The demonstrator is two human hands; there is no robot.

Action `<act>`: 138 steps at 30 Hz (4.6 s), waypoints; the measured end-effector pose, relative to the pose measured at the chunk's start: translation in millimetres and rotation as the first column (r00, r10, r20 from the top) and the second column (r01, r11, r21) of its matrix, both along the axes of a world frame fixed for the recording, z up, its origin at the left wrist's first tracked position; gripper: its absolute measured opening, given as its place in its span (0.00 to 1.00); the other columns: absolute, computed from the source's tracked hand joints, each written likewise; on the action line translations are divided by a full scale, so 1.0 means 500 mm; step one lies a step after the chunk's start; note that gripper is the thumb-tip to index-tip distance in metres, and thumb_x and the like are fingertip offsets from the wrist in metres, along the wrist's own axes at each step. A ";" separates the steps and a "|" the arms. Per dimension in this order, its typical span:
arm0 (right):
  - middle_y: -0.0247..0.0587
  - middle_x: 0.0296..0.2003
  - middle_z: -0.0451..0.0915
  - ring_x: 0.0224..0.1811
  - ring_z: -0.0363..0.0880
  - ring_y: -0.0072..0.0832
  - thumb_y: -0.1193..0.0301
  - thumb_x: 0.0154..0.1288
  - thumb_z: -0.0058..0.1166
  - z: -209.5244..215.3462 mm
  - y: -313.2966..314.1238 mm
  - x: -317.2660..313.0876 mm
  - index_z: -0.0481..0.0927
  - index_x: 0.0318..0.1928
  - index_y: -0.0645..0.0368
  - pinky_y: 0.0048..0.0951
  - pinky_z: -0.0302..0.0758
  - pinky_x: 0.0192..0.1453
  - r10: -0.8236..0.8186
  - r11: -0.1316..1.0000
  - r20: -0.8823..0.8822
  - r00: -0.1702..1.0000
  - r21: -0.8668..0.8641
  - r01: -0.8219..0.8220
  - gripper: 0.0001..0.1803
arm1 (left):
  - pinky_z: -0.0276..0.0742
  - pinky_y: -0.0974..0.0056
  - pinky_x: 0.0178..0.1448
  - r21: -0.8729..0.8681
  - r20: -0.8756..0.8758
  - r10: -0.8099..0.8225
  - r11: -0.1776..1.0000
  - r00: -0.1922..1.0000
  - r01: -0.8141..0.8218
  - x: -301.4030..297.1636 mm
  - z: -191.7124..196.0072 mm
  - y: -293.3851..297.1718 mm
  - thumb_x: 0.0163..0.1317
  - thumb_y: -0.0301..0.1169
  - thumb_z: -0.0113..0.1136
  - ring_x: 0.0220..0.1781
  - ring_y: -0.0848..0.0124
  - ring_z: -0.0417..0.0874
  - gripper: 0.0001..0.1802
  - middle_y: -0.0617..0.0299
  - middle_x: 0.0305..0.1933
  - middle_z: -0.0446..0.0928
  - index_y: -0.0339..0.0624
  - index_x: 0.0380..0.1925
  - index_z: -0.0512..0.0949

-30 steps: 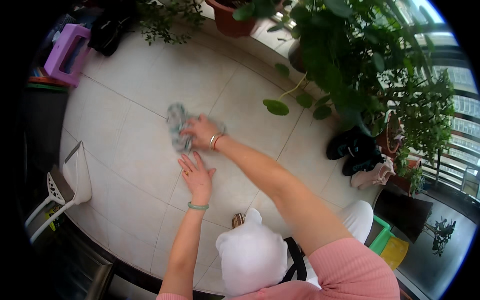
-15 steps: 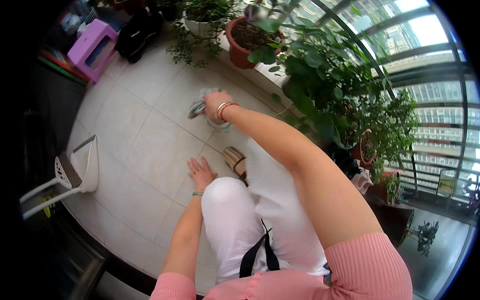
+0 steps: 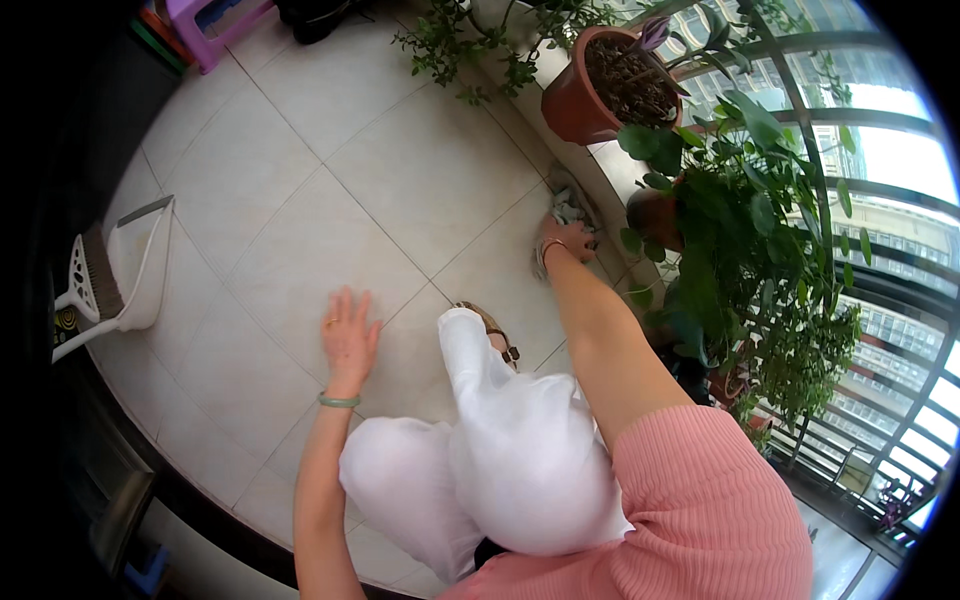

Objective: The person cleans the balcony window frame and glass panels using a cloth. They then wring the cloth in a green bucket and proceed to wipe the balcony floor and the base of several potted plants. The person also moves a pair of pink shoes and a pair of black sandals to clean underneath them.

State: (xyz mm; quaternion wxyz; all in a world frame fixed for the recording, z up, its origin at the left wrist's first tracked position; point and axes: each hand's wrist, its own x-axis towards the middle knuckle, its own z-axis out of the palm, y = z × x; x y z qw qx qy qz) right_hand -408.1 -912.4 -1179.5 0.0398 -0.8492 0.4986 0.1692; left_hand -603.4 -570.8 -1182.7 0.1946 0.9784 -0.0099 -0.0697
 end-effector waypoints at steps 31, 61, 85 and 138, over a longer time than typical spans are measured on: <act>0.67 0.62 0.63 0.67 0.62 0.52 0.70 0.65 0.46 0.028 0.194 0.294 0.59 0.64 0.75 0.39 0.57 0.72 0.860 0.510 0.184 0.475 -0.322 -0.798 0.30 | 0.68 0.38 0.56 0.131 -0.218 0.098 0.989 0.971 -0.070 0.039 -0.001 0.039 0.49 0.43 0.69 0.68 0.30 0.56 0.37 0.36 0.59 0.67 0.34 0.57 0.72; 0.44 0.41 0.82 0.42 0.79 0.30 0.52 0.62 0.56 0.049 0.031 0.062 0.80 0.43 0.69 0.34 0.75 0.45 -0.133 0.676 0.457 0.879 0.691 -0.257 0.27 | 0.68 0.64 0.61 -0.789 -0.613 -0.242 0.225 0.752 -0.571 0.386 0.131 -0.199 0.61 0.41 0.56 0.57 0.67 0.74 0.29 0.56 0.56 0.74 0.34 0.58 0.68; 0.50 0.47 0.80 0.53 0.77 0.46 0.56 0.68 0.44 0.133 -0.195 0.257 0.78 0.52 0.53 0.48 0.71 0.56 0.542 0.836 0.025 0.840 -0.116 -0.536 0.20 | 0.78 0.65 0.45 -0.693 -0.644 -0.395 -0.059 0.655 -0.718 0.408 0.185 -0.589 0.68 0.43 0.52 0.40 0.73 0.78 0.38 0.61 0.53 0.72 0.47 0.73 0.49; 0.36 0.59 0.77 0.61 0.74 0.38 0.48 0.66 0.40 0.076 0.101 0.645 0.80 0.56 0.45 0.46 0.68 0.60 0.752 0.648 -0.050 0.657 -0.131 -0.751 0.26 | 0.75 0.63 0.57 -0.718 -0.418 -0.245 -0.501 0.875 -0.484 0.585 0.147 -0.380 0.70 0.29 0.48 0.52 0.72 0.76 0.20 0.64 0.55 0.72 0.43 0.61 0.64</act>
